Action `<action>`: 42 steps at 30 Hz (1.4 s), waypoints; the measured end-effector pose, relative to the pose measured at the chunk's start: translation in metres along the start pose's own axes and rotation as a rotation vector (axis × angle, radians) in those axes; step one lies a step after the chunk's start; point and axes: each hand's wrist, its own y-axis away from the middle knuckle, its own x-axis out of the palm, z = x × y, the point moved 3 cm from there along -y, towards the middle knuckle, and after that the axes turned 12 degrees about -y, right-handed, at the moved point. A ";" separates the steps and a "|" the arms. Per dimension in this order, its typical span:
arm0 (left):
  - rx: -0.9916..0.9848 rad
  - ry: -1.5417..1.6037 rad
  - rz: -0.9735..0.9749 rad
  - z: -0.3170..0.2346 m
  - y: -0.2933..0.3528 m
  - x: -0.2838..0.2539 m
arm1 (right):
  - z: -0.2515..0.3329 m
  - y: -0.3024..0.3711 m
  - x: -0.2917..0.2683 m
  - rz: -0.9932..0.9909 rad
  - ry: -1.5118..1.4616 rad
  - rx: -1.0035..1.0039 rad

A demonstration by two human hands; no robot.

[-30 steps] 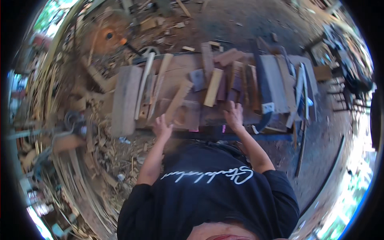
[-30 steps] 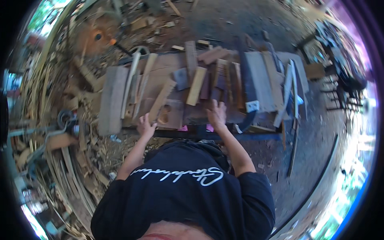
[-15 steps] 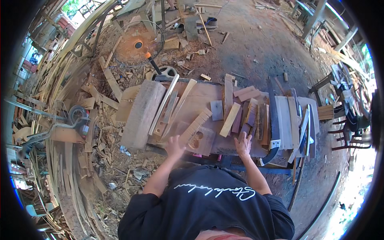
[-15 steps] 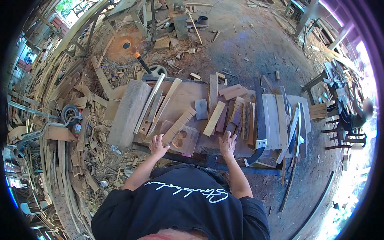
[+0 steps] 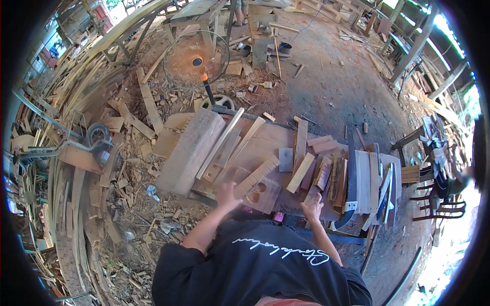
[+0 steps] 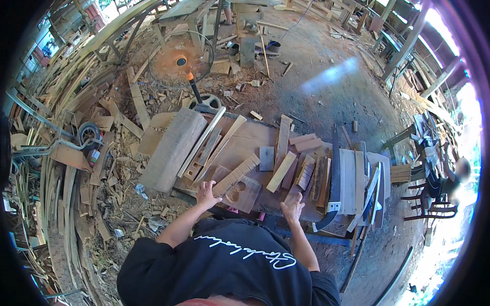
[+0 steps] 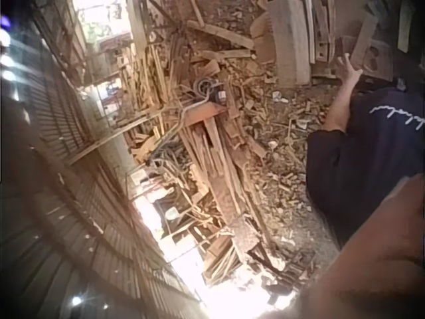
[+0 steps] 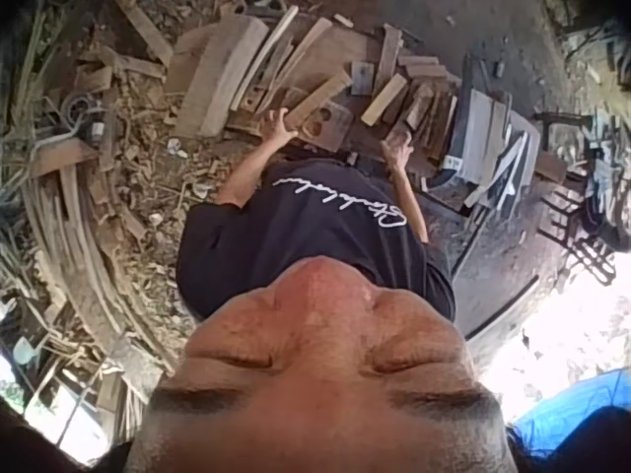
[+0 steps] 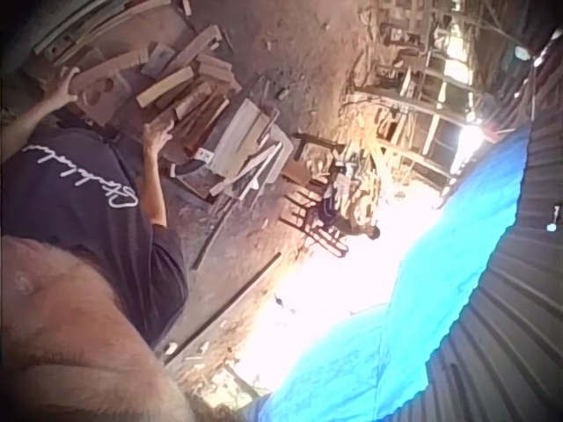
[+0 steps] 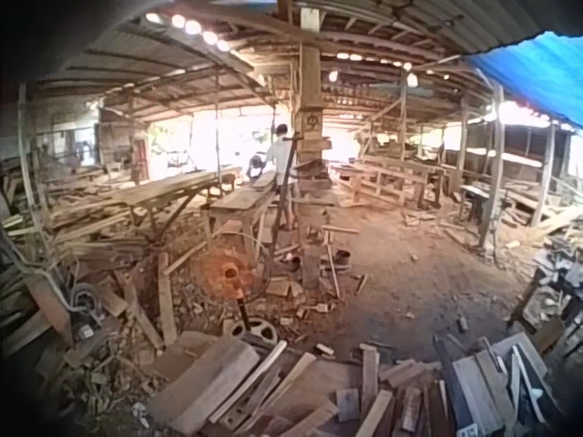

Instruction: The person carves a wooden board using a chisel and a wooden block, rearranges pieces of wood on the workbench, and sands a board with a sanding block by hand.

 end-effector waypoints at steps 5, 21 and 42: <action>0.042 -0.016 -0.051 0.006 -0.003 0.007 | -0.007 0.006 -0.009 0.189 -0.034 0.017; -0.179 -0.039 -0.290 0.055 -0.080 -0.029 | -0.035 0.054 -0.026 0.209 -0.655 0.496; -0.007 1.246 0.750 -0.034 -0.084 -0.021 | 0.041 0.068 -0.089 0.514 -1.495 0.563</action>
